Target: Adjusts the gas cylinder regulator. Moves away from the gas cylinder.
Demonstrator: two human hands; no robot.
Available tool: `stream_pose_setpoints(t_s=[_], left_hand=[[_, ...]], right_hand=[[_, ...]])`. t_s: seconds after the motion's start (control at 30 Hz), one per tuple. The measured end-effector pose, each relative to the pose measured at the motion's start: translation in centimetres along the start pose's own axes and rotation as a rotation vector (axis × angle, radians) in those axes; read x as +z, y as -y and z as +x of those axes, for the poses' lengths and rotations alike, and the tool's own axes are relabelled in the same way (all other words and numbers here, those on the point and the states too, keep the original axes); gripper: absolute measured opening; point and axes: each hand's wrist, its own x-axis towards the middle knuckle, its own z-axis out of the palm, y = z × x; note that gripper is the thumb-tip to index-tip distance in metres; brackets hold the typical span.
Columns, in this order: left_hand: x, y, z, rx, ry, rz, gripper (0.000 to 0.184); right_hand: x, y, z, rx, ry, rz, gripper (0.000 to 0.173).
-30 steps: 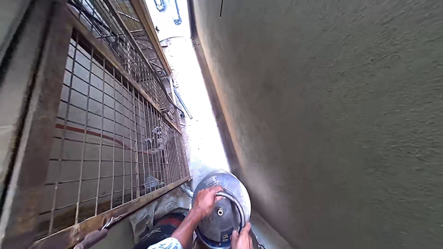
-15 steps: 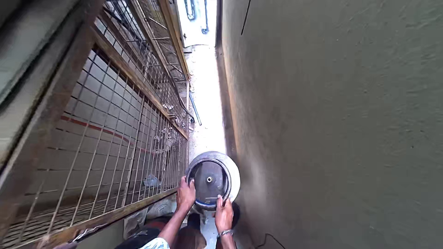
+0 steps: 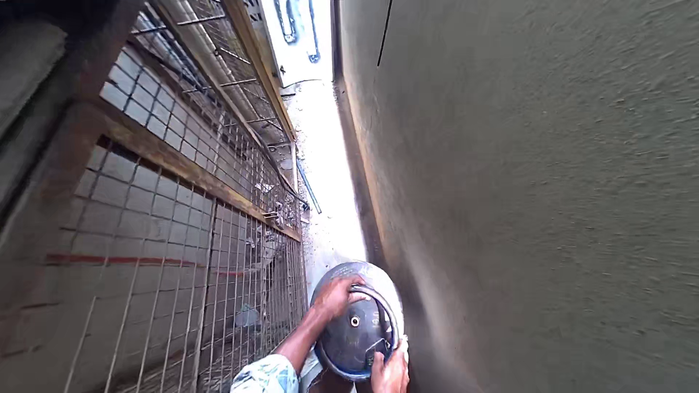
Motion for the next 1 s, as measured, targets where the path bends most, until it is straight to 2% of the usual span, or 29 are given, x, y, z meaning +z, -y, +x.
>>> stream_pose_setpoints(t_s=[0.07, 0.13, 0.33, 0.43, 0.53, 0.6, 0.67, 0.77, 0.83, 0.9, 0.93, 1.0], left_hand=[[-1.5, 1.4, -1.1, -0.076, -0.066, -0.038, 0.052], [-3.2, 3.7, -2.1, -0.163, -0.203, -0.085, 0.054], [-5.4, 9.7, -4.6, -0.526, -0.666, -0.322, 0.038], [-6.0, 10.1, -3.5, -0.696, -0.776, -0.596, 0.044], [-6.2, 8.1, -0.7, -0.686, -0.841, -1.094, 0.045], [-7.6, 5.9, 1.8, -0.632, -0.858, -1.346, 0.046], [-9.6, 4.1, 4.3, -0.58, -0.853, -1.476, 0.049], [-12.7, 4.5, 5.9, -0.602, -0.757, -1.506, 0.051], [-13.5, 5.5, 4.7, -0.689, -0.527, -1.375, 0.057], [-12.9, 5.7, 2.2, -0.774, -0.33, -1.136, 0.062], [-12.8, 5.4, 1.5, -0.778, -0.304, -1.022, 0.059], [-13.6, 5.0, 1.1, -0.717, -0.418, -0.801, 0.048]], right_hand=[[0.0, 2.4, 0.5, 0.005, 0.066, -0.049, 0.07], [0.4, 5.8, 1.9, -0.037, 0.147, -0.1, 0.063], [1.8, 18.6, 8.9, -0.402, 0.437, -0.503, 0.054], [3.7, 25.3, 14.3, -0.61, 0.42, -0.527, 0.041], [5.4, 28.9, 19.9, -0.84, 0.273, -0.335, 0.053], [5.4, 29.2, 21.4, -0.899, 0.137, -0.126, 0.058], [4.1, 27.8, 20.9, -0.864, 0.04, -0.044, 0.06], [4.7, 26.9, 21.2, -0.57, 0.068, 0.018, 0.068], [5.8, 29.3, 22.2, -0.432, 0.149, -0.053, 0.055], [5.7, 29.9, 23.5, -0.328, 0.206, -0.145, 0.051], [4.6, 29.5, 24.4, -0.334, 0.22, -0.139, 0.052], [2.9, 29.5, 26.4, -0.403, 0.22, -0.163, 0.052]])
